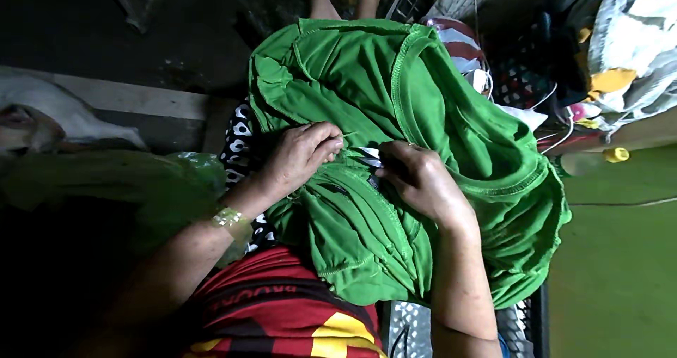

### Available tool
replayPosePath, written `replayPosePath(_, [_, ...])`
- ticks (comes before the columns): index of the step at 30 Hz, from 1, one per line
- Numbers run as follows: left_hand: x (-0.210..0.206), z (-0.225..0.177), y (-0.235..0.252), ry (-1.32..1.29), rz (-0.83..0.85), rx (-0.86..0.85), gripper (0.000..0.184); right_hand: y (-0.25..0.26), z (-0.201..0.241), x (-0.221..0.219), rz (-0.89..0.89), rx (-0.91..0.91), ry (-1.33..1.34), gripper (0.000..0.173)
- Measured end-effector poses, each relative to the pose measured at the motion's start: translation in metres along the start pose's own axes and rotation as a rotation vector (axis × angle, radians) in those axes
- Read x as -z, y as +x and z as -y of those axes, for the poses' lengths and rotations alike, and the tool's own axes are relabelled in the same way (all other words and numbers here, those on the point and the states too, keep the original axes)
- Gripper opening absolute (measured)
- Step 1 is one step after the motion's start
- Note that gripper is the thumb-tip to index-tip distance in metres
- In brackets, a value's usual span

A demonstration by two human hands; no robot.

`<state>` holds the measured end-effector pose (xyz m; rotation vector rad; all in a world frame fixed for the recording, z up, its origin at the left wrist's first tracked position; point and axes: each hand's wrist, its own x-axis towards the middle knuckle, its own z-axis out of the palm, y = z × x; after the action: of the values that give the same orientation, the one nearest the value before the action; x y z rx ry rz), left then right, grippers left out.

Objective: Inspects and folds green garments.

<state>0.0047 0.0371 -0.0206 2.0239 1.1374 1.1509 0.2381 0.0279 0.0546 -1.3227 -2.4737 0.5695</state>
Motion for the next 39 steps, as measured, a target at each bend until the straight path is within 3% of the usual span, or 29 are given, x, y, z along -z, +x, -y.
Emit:
replayPosePath(6, [-0.004,-0.002,-0.002,0.011,-0.03,0.003,0.023,0.011,0.026,-0.01,0.011,-0.054,-0.244,0.019])
replayPosePath(10, [-0.004,-0.003,-0.002,0.006,-0.036,0.028,0.025,0.011,0.019,-0.017,-0.041,0.019,-0.261,0.015])
replayPosePath(13, [-0.003,-0.003,-0.003,-0.068,-0.059,0.064,0.025,0.009,0.009,-0.012,-0.033,0.007,-0.087,0.019])
replayPosePath(17, [-0.004,0.003,-0.003,-0.153,-0.099,-0.085,0.018,0.0,-0.008,-0.003,-0.032,-0.088,0.271,0.02])
replayPosePath(26, [-0.008,0.011,0.009,0.102,0.096,-0.317,0.015,0.003,-0.01,-0.005,-0.038,-0.123,0.335,0.023])
replayPosePath(32, [0.0,0.004,0.004,-0.117,0.111,0.052,0.024,-0.006,-0.013,0.002,-0.007,-0.1,0.343,0.021])
replayPosePath(39, [-0.002,0.005,0.006,-0.222,0.083,0.102,0.021,0.001,0.005,0.0,0.036,-0.052,-0.012,0.024])
